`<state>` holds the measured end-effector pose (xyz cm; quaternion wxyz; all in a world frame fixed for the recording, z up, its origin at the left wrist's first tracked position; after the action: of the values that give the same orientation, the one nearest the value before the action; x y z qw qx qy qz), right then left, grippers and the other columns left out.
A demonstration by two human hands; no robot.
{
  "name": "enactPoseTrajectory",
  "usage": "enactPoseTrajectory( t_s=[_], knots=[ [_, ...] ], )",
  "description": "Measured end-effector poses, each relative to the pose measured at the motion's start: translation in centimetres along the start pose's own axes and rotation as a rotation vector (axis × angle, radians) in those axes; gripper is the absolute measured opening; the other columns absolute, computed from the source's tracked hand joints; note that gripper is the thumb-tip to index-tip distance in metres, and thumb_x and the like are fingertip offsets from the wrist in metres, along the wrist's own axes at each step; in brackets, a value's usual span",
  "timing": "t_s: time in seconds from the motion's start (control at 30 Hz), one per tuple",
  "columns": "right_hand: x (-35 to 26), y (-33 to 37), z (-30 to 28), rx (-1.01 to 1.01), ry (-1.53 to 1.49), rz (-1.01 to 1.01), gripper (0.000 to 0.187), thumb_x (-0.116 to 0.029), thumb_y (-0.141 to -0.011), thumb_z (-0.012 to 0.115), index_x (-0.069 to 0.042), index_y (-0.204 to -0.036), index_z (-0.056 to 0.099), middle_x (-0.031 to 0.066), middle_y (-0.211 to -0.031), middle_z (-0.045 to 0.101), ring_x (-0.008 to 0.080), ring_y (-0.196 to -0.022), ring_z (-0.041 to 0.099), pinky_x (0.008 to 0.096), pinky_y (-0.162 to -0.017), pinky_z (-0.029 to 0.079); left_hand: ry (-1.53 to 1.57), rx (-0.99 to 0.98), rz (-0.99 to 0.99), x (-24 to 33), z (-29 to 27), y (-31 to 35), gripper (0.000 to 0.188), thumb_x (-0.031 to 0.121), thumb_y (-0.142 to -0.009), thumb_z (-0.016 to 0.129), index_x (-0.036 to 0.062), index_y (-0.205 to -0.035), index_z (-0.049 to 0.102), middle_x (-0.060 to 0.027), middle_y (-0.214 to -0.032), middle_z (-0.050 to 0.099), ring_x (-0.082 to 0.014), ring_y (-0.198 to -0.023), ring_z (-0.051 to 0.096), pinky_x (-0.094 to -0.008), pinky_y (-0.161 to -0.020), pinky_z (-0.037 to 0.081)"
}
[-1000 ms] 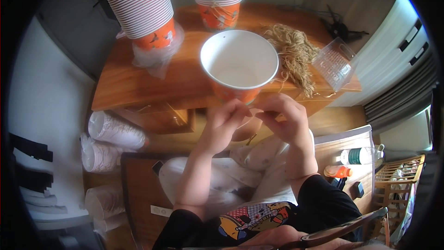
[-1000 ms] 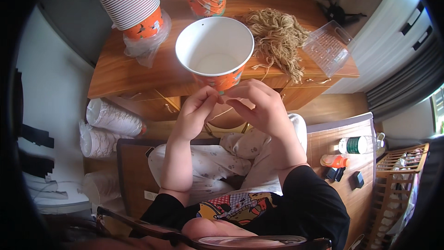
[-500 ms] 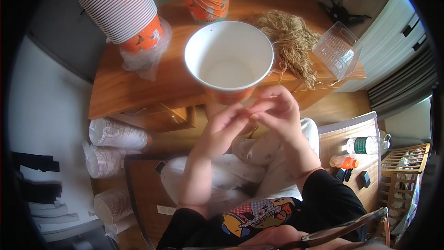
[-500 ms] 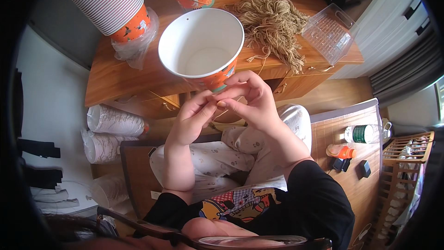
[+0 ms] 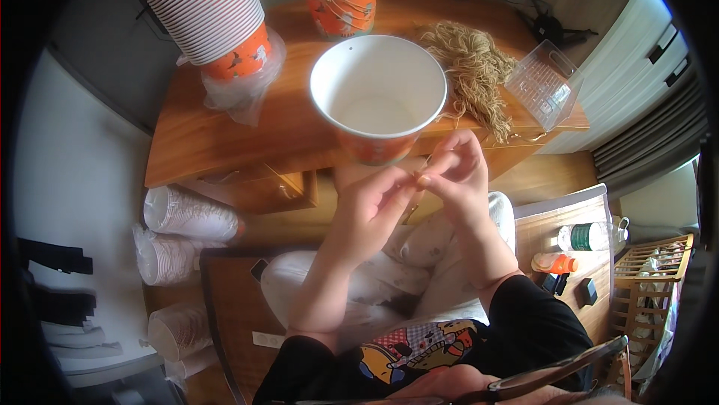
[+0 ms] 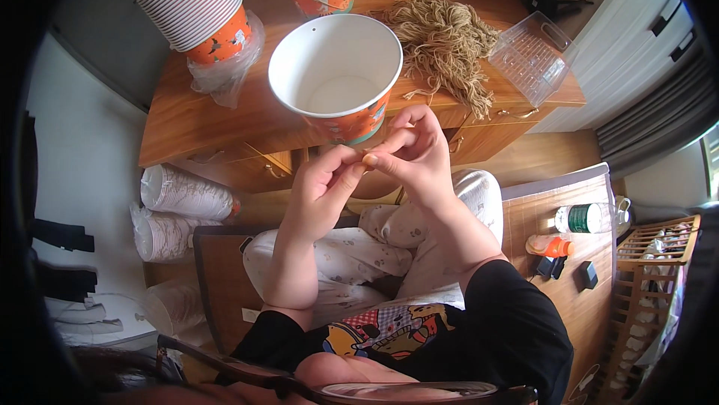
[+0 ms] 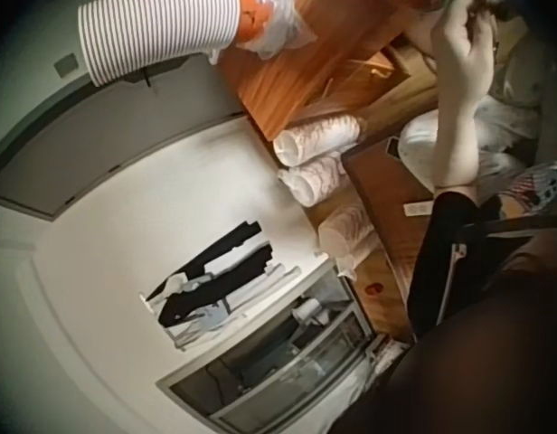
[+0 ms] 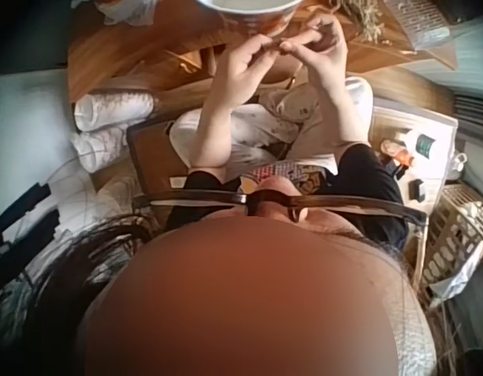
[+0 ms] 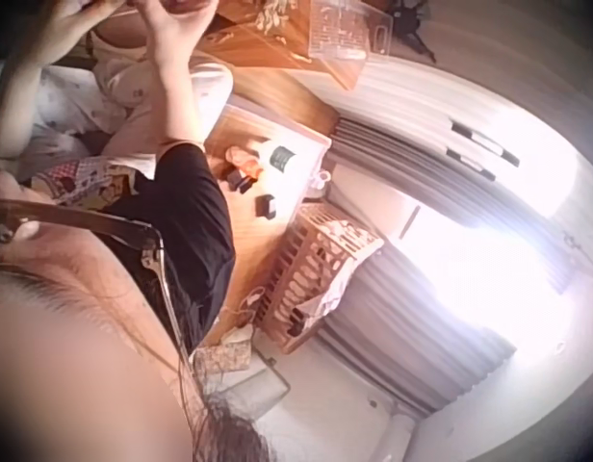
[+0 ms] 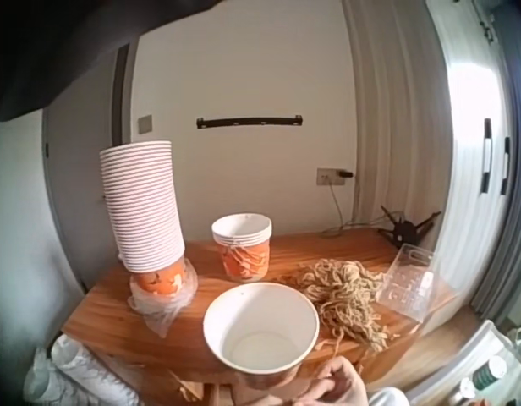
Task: Tie a thin fiber string around the upper rim of a paper bowl to secure or decorate it.
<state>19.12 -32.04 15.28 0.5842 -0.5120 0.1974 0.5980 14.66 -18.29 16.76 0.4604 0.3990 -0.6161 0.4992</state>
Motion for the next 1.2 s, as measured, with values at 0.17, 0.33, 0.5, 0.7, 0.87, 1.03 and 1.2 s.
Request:
enactPoseTrajectory(
  t_s=[0.17, 0.33, 0.5, 0.7, 0.87, 1.03, 1.2],
  knots=[
    [0.3, 0.3, 0.2, 0.053, -0.065, 0.022, 0.040, 0.006, -0.079, 0.074, -0.003, -0.103, 0.042, 0.0118, -0.078, 0.069, 0.0178, -0.078, 0.069, 0.0265, -0.073, 0.056, -0.052, 0.049, 0.070, 0.9, -0.4, 0.1, 0.011, 0.010, -0.094, 0.060, -0.0004, -0.097, 0.062, 0.0000, -0.079, 0.056, -0.0046, -0.071, 0.048, -0.0201, -0.063, 0.038],
    [0.0, 0.0, 0.7, 0.009, 0.043, 0.024, 0.042, 0.004, -0.078, 0.075, -0.001, -0.107, 0.045, 0.0118, -0.080, 0.069, 0.0175, -0.078, 0.069, 0.0255, -0.072, 0.054, -0.079, 0.073, 0.114, 0.8, -1.1, 0.5, 0.009, 0.008, -0.093, 0.060, -0.0007, -0.093, 0.062, 0.0011, -0.077, 0.055, -0.0029, -0.066, 0.045, -0.0197, -0.058, 0.036],
    [-5.0, -0.3, 0.7, 0.078, 0.849, -0.595, 0.043, -0.005, -0.072, 0.080, -0.005, -0.107, 0.056, 0.0087, -0.107, 0.067, 0.0218, -0.101, 0.059, 0.0314, -0.085, 0.043, 0.040, 0.095, 0.070, 0.4, -1.8, 0.2, 0.012, 0.008, -0.094, 0.057, -0.0012, -0.088, 0.060, 0.0038, -0.070, 0.051, -0.0011, -0.064, 0.043, -0.0181, -0.057, 0.034],
    [-6.7, -2.7, 2.6, 0.035, 1.413, -0.606, 0.043, -0.003, -0.072, 0.075, -0.013, -0.112, 0.064, 0.0065, -0.105, 0.066, 0.0256, -0.104, 0.058, 0.0376, -0.089, 0.040, -0.046, 0.171, 0.104, 0.1, -3.4, 0.3, 0.016, 0.010, -0.095, 0.056, -0.0005, -0.084, 0.059, 0.0064, -0.064, 0.047, 0.0004, -0.059, 0.038, -0.0183, -0.052, 0.029],
    [-6.7, -2.7, 4.3, -0.039, 1.437, -0.718, 0.033, -0.005, -0.072, 0.075, -0.015, -0.103, 0.069, 0.0055, -0.103, 0.066, 0.0234, -0.102, 0.060, 0.0373, -0.089, 0.038, -0.070, 0.224, 0.131, 0.2, -4.2, 0.5, 0.016, 0.010, -0.095, 0.056, -0.0002, -0.083, 0.059, 0.0072, -0.062, 0.045, 0.0005, -0.057, 0.037, -0.0190, -0.051, 0.027],
    [-5.8, -2.6, 7.2, -0.133, 1.357, -0.722, 0.028, -0.007, -0.074, 0.077, -0.017, -0.099, 0.070, -0.0039, -0.084, 0.068, 0.0204, -0.103, 0.061, 0.0381, -0.088, 0.037, 0.007, 0.377, 0.193, 0.1, -5.2, 0.6, 0.012, 0.012, -0.091, 0.059, 0.0004, -0.092, 0.064, -0.0057, -0.071, 0.063, -0.0084, -0.062, 0.056, -0.0239, -0.057, 0.044],
    [-5.3, -2.7, 8.0, -0.152, 1.307, -0.715, 0.029, -0.006, -0.074, 0.076, -0.017, -0.100, 0.070, -0.0041, -0.091, 0.069, 0.0212, -0.103, 0.060, 0.0382, -0.088, 0.037, 0.000, 0.363, 0.206, 0.4, -5.5, 0.7, 0.012, 0.009, -0.093, 0.056, 0.0000, -0.095, 0.064, -0.0034, -0.080, 0.066, -0.0046, -0.067, 0.054, -0.0204, -0.058, 0.041]
  ],
)
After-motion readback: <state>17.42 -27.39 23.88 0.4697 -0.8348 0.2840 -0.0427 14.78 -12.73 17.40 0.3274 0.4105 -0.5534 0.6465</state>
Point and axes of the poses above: each hand's wrist, its own y-axis away from the middle knuckle, its own z-axis out of the palm, x = y × z, the point moved 7 cm from there along -y, towards the middle knuckle
